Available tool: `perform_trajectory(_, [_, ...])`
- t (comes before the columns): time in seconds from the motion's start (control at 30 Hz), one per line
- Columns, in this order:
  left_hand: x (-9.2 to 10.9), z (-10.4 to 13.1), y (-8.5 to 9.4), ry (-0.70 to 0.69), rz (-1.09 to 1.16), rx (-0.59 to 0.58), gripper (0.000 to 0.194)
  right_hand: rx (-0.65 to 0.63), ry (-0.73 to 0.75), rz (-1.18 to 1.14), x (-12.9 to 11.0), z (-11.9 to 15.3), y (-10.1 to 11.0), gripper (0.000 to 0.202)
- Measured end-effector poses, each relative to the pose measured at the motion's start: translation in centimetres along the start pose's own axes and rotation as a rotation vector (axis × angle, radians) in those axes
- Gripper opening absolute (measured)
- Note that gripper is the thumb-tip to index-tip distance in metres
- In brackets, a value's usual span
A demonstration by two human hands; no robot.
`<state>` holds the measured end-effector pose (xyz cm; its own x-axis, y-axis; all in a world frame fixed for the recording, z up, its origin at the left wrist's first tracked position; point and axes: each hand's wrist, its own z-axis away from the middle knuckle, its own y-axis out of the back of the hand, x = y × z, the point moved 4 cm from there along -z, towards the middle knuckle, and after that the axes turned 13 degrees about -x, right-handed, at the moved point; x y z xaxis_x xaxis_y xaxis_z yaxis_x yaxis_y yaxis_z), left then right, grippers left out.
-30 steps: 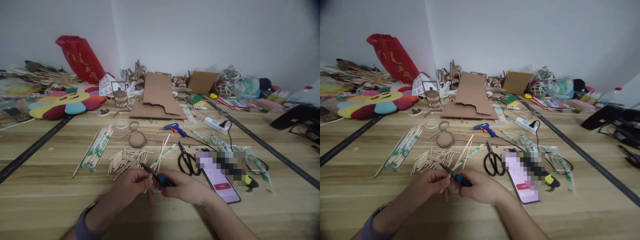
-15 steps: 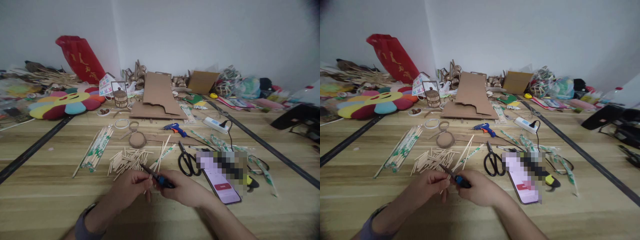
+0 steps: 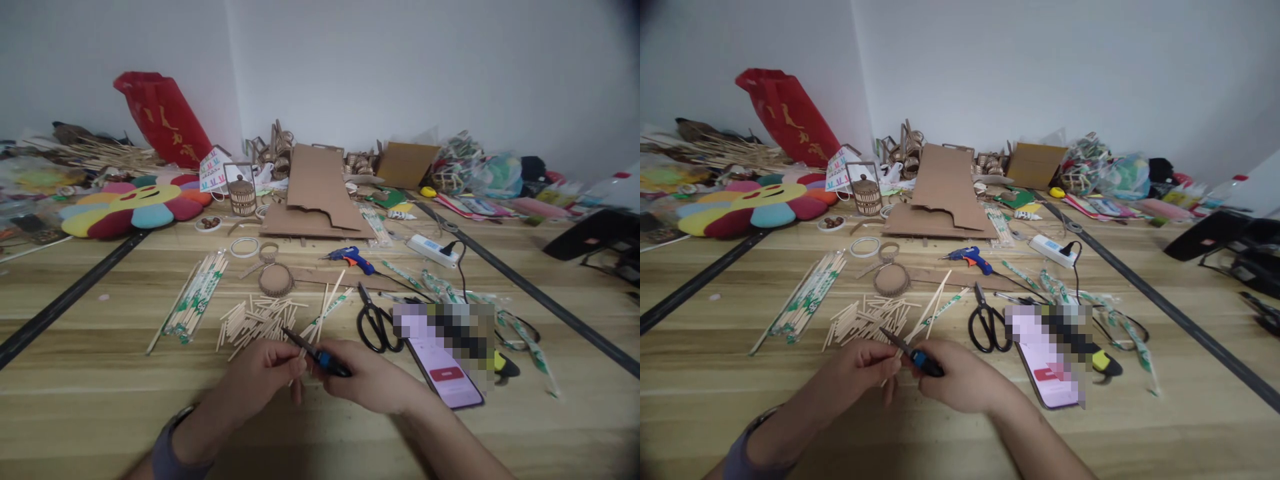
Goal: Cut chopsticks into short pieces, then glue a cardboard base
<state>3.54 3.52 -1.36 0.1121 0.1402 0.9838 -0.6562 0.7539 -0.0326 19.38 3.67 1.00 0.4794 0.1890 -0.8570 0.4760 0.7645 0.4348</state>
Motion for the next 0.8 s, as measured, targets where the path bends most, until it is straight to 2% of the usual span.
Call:
perform_trajectory(0.37, [0.8, 0.5, 0.3, 0.045, -0.134, 0.055, 0.04, 0.136, -0.034, 0.088, -0.1, -0.3, -0.6, 0.02])
perform_trajectory(0.57, [0.2, 0.2, 0.5, 0.032, -0.052, 0.08, 0.027, 0.179, -0.006, 0.07, -0.4, -0.5, -0.7, 0.021])
perform_trajectory(0.67, [0.3, 0.2, 0.7, 0.028, -0.068, 0.116, 0.026, 0.165, -0.006, 0.027, -0.2, -0.5, -0.5, 0.018])
perform_trajectory(0.8, [1.1, 0.4, 0.2, 0.009, -0.166, 0.093, 0.029, 0.061, 0.035, -0.145, 0.1, -0.3, -0.4, 0.019])
